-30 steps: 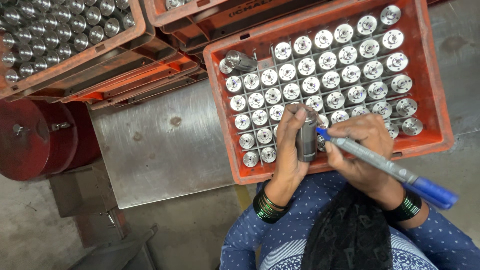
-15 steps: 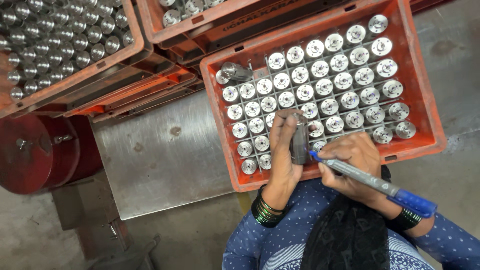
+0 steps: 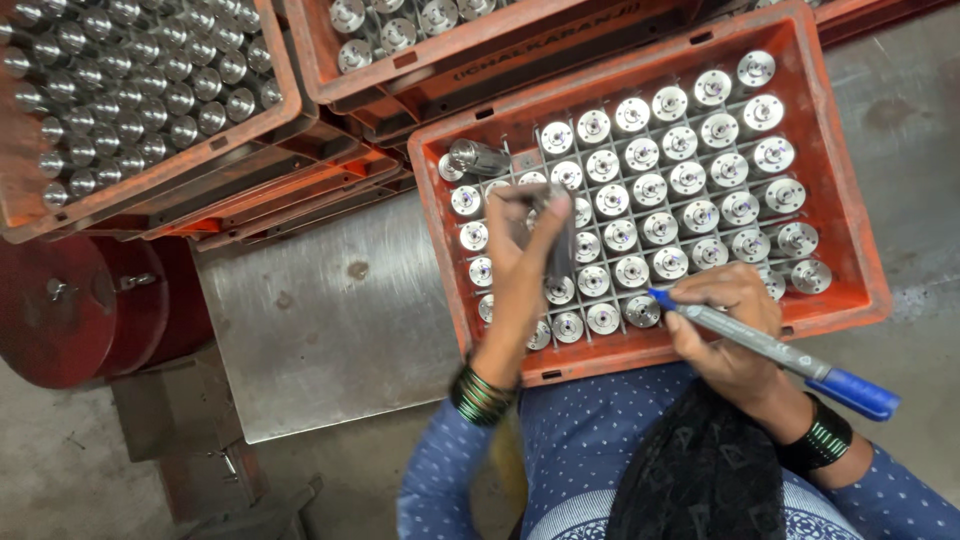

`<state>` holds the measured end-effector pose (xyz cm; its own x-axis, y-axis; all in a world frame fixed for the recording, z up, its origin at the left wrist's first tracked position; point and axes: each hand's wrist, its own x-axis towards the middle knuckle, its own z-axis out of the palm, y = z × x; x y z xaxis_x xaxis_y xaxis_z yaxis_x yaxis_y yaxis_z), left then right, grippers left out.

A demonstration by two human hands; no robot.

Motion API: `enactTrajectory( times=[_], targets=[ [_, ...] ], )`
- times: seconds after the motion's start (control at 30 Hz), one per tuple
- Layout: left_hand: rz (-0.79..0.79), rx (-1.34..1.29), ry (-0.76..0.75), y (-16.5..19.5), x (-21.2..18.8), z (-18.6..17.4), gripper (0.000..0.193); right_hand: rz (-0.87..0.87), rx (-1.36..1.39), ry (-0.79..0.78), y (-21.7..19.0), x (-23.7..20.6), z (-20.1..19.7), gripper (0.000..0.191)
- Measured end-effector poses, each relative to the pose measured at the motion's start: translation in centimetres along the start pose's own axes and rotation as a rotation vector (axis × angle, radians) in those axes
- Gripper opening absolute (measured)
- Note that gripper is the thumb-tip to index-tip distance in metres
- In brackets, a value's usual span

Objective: The person picks small cylindrical metal parts from an orange crate, marks each with a blue permanent marker, and places them back into the crate. The person repeats this process for multiple parts and later moves to a second crate to continue marking.

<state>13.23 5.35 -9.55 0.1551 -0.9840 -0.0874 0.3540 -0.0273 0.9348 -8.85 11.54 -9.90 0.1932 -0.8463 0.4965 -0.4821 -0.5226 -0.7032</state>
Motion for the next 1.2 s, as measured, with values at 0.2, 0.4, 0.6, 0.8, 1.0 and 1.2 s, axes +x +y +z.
enactTrajectory(
  times=[0.2, 0.4, 0.6, 0.8, 1.0, 1.2],
  targets=[
    [0.615, 1.040, -0.215, 2.4, 7.4, -4.0, 0.045, 0.082, 0.042, 0.002, 1.6, -0.4, 0.2, 0.026],
    [0.716, 1.373, -0.105, 3.0, 8.1, -5.9, 0.041, 0.078, -0.023, -0.016, 0.3, 0.8, -0.1, 0.024],
    [0.597, 1.576, 0.047, 3.4, 7.8, -8.0, 0.054, -0.056, -0.107, -0.248, 1.0, 8.0, 0.9, 0.026],
    [0.630, 1.601, 0.025, 1.3, 8.0, -7.0, 0.051, -0.388, -0.595, -0.331, 2.5, 16.6, 5.5, 0.037],
    [0.652, 1.203, 0.138, 2.3, 4.4, -4.7, 0.052, -0.390, -0.609, -0.334, 2.2, 18.5, 8.1, 0.045],
    [0.081, -0.230, 0.265, 1.2, -0.2, -1.4, 0.047, -0.350, -0.285, -0.124, 1.2, 17.3, 5.0, 0.050]
  ],
)
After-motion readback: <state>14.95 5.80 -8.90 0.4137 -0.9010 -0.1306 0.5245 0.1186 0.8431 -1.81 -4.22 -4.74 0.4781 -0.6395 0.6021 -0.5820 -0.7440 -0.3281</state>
